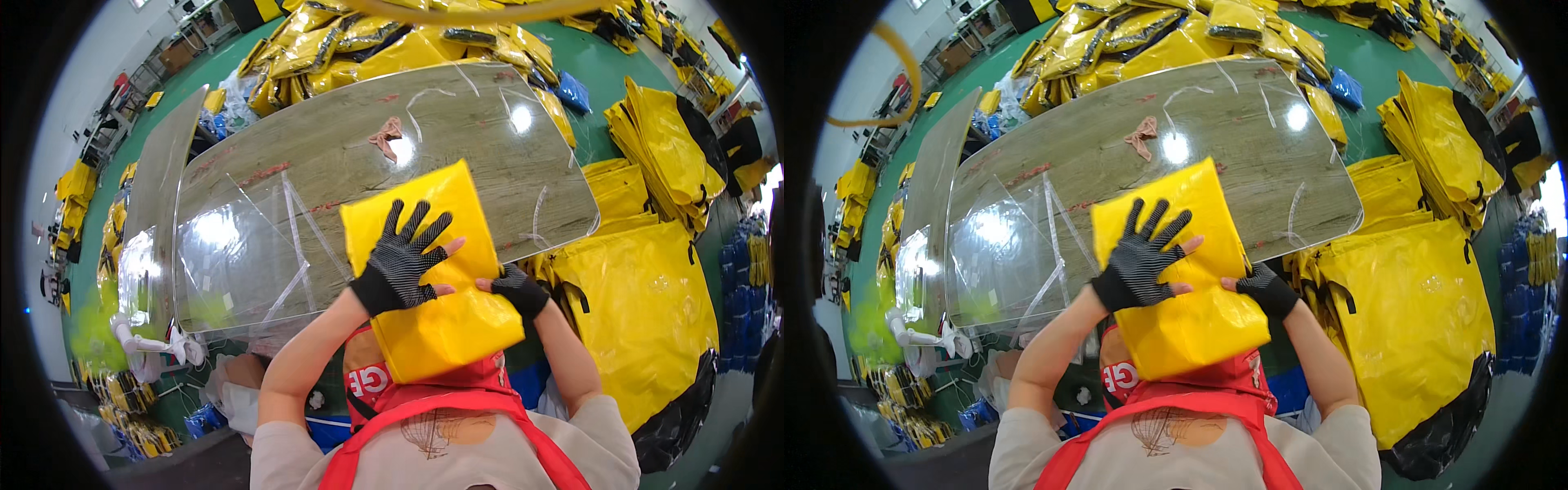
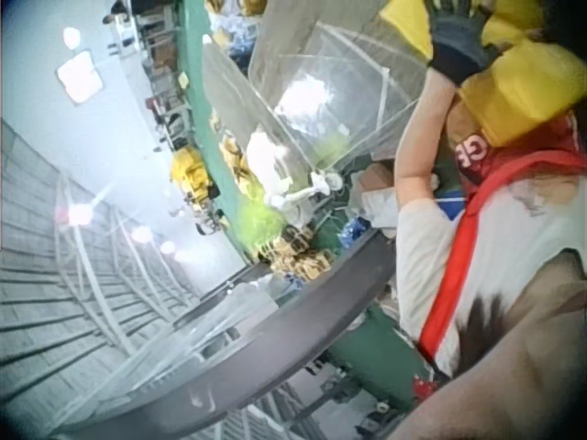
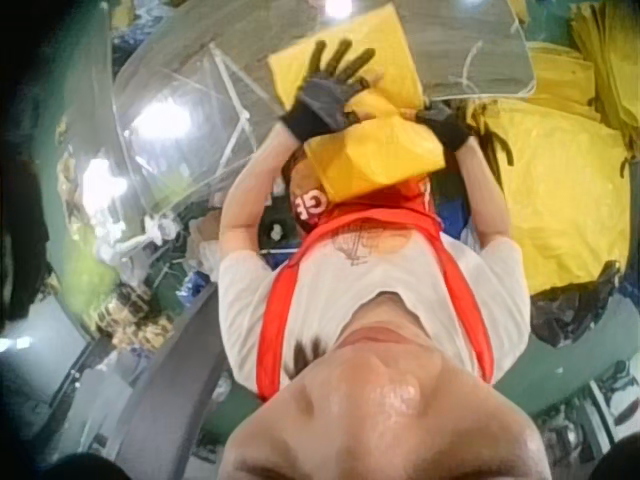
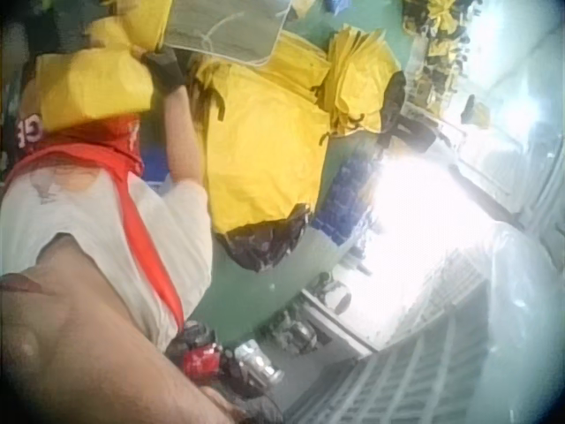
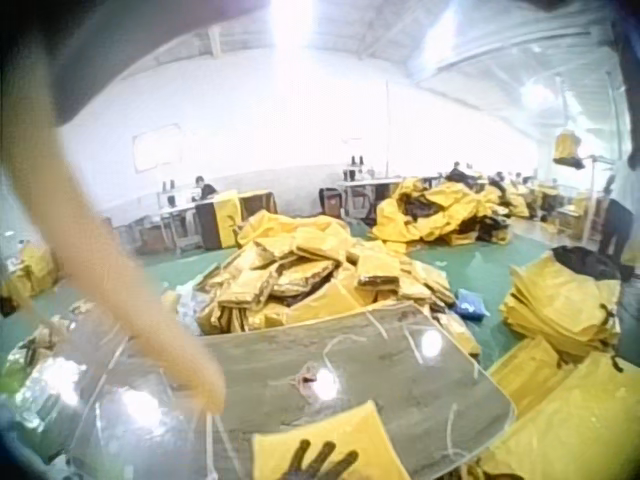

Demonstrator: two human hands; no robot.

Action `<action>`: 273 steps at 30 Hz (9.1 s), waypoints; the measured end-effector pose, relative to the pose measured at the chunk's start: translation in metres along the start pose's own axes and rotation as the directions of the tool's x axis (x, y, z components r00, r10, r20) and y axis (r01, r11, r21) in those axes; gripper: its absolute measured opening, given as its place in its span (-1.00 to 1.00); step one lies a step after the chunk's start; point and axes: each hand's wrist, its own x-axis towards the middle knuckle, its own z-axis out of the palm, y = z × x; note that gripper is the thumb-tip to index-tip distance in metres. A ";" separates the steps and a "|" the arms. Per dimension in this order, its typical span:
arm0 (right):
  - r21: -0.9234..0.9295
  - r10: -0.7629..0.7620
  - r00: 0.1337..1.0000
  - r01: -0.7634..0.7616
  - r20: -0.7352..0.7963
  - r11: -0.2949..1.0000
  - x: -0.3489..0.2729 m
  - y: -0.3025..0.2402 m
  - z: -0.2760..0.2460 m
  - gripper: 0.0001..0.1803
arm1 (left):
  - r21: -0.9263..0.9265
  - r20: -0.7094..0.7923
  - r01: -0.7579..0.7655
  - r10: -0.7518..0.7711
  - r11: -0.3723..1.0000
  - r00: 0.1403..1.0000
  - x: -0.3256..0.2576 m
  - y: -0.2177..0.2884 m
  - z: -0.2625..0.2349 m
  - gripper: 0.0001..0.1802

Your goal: The person folds yellow and black plastic bags on a clear table, then places each folded bag into a clear plastic sleeve. The person repeats this process for multiple bags.

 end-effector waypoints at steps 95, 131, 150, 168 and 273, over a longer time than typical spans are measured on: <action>-0.255 -0.102 0.981 0.143 0.167 0.956 0.140 -0.026 0.071 -0.71 | -0.119 -0.130 0.520 -0.533 0.846 0.836 -0.184 -0.053 0.010 -0.27; 0.090 -0.168 0.983 0.161 0.072 0.983 0.077 -0.005 0.124 -0.56 | -0.917 0.399 0.154 -0.839 -0.368 0.370 -0.215 -0.050 0.014 -0.59; -0.396 -0.254 0.960 0.280 0.117 0.875 0.003 0.058 0.064 -0.52 | -0.857 0.513 0.168 -0.840 -0.487 0.179 -0.188 0.014 0.043 -0.57; -0.485 -0.313 0.934 0.195 -0.175 0.852 -0.021 0.074 0.067 -0.60 | -0.852 0.180 0.524 -0.951 -0.022 0.252 -0.205 0.067 0.063 -0.55; 0.025 -0.181 0.983 0.180 0.042 0.983 0.011 0.007 0.056 -0.43 | -0.951 0.293 0.267 -0.738 -0.157 0.608 -0.188 0.040 0.042 -0.40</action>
